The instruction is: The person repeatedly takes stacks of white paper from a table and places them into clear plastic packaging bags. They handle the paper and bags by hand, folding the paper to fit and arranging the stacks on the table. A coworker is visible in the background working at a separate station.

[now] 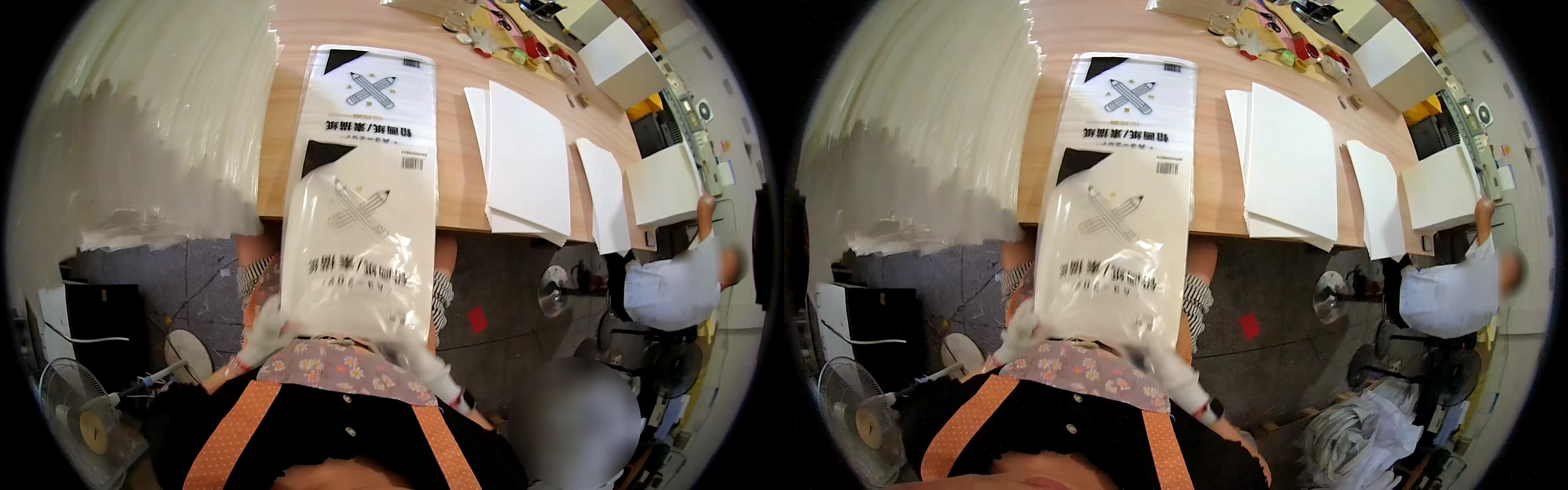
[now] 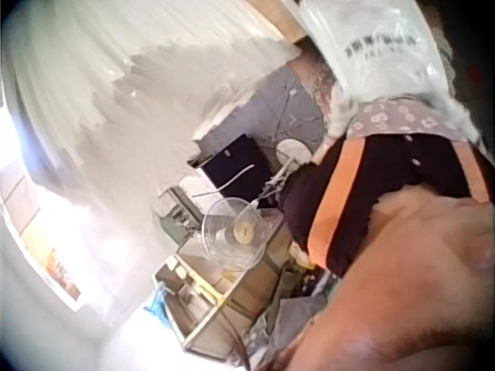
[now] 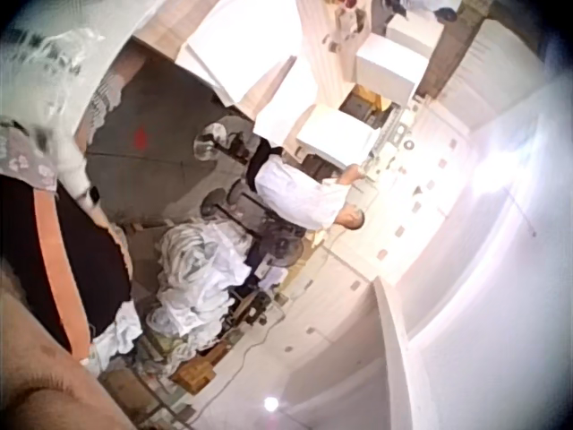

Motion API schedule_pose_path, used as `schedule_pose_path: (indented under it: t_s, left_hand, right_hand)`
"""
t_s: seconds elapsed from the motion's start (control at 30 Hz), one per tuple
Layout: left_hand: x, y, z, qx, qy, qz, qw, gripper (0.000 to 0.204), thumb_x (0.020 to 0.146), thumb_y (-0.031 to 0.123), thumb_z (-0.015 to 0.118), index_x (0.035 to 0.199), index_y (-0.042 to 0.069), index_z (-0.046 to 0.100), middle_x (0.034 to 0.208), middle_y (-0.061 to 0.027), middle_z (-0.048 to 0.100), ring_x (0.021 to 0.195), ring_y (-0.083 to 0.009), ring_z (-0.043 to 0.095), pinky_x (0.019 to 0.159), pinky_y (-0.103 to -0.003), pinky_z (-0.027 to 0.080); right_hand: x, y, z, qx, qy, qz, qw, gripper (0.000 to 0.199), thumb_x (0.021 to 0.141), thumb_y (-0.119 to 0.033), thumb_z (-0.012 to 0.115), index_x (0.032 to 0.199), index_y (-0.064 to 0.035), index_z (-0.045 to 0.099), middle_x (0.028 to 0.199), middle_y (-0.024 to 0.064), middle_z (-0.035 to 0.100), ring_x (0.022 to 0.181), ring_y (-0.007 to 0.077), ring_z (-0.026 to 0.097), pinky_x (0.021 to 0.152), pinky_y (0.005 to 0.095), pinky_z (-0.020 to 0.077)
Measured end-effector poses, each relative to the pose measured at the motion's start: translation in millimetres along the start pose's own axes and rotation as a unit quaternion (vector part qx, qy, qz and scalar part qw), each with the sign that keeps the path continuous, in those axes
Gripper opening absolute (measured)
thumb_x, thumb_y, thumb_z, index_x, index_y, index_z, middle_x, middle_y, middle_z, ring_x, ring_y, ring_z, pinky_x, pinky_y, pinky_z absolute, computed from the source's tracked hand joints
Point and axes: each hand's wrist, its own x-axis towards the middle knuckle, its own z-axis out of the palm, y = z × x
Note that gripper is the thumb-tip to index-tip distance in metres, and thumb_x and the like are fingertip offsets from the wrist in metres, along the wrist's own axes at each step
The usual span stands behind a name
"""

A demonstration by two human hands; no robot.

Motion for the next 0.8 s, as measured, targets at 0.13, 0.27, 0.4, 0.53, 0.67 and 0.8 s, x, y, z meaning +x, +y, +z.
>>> schedule_pose_path:
  t_s: [0.13,0.27,0.4,0.53,0.67,0.8]
  left_hand:
    - [53.4,-41.0,18.6,0.368,0.059,-0.074,0.925,0.025,0.089,0.016,0.054,0.107,0.0,0.049,0.085,-0.0157,0.053,0.066,-0.0302,0.053,0.055,-0.039,0.042]
    - [56.1,-28.3,12.7,-0.226,0.103,-0.379,0.891,0.007,0.089,0.006,0.047,0.082,0.003,0.048,0.07,-0.0092,0.052,0.047,-0.0183,0.049,0.044,-0.03,0.043]
    - [128.3,31.3,-6.1,-0.081,0.152,-0.048,0.984,0.005,0.078,-0.002,0.046,0.081,0.001,0.048,0.072,-0.0097,0.051,0.065,-0.0205,0.053,0.061,-0.031,0.046]
    - [210.6,113.1,-53.1,-0.059,0.068,0.034,0.995,0.008,0.07,-0.004,0.053,0.074,0.001,0.049,0.077,-0.0103,0.049,0.07,-0.0248,0.051,0.066,-0.033,0.044]
    - [217.4,194.7,-126.9,-0.007,0.043,0.221,0.974,0.012,0.068,-0.003,0.056,0.076,0.003,0.049,0.076,-0.0099,0.049,0.071,-0.0258,0.053,0.065,-0.035,0.044]
    - [179.0,221.2,-239.3,-0.017,0.166,0.319,0.933,0.017,0.084,0.021,0.053,0.083,0.003,0.055,0.084,-0.0058,0.055,0.077,-0.0173,0.056,0.069,-0.028,0.046]
  right_hand:
    - [39.0,0.1,-43.1,-0.342,0.13,-0.129,0.922,0.038,0.087,-0.02,0.053,0.121,-0.0039,0.055,0.076,0.0143,0.061,0.055,0.0278,0.055,0.05,0.0363,0.0457]
    - [12.4,5.6,-54.0,-0.238,-0.018,0.053,0.97,0.04,0.088,-0.026,0.053,0.122,-0.0062,0.053,0.084,0.021,0.063,0.073,0.0339,0.063,0.065,0.0374,0.0509]
    - [58.9,64.3,-72.4,-0.052,0.217,0.003,0.975,0.039,0.09,-0.016,0.055,0.125,-0.0008,0.049,0.109,0.017,0.063,0.096,0.0268,0.062,0.087,0.0331,0.0487]
    - [113.9,36.4,-31.3,0.478,0.151,0.083,0.861,0.035,0.094,-0.012,0.05,0.126,0.0022,0.048,0.113,0.0119,0.059,0.093,0.0185,0.061,0.077,0.0275,0.0518]
    - [163.2,-2.5,1.1,0.496,0.139,-0.055,0.855,0.04,0.095,-0.011,0.047,0.132,0.0029,0.04,0.121,0.0128,0.054,0.106,0.0218,0.056,0.09,0.0314,0.048]
    - [175.0,-153.0,-69.4,0.287,0.159,-0.308,0.893,0.042,0.093,-0.009,0.048,0.132,0.0042,0.039,0.128,0.0161,0.05,0.119,0.0242,0.049,0.101,0.0333,0.0404]
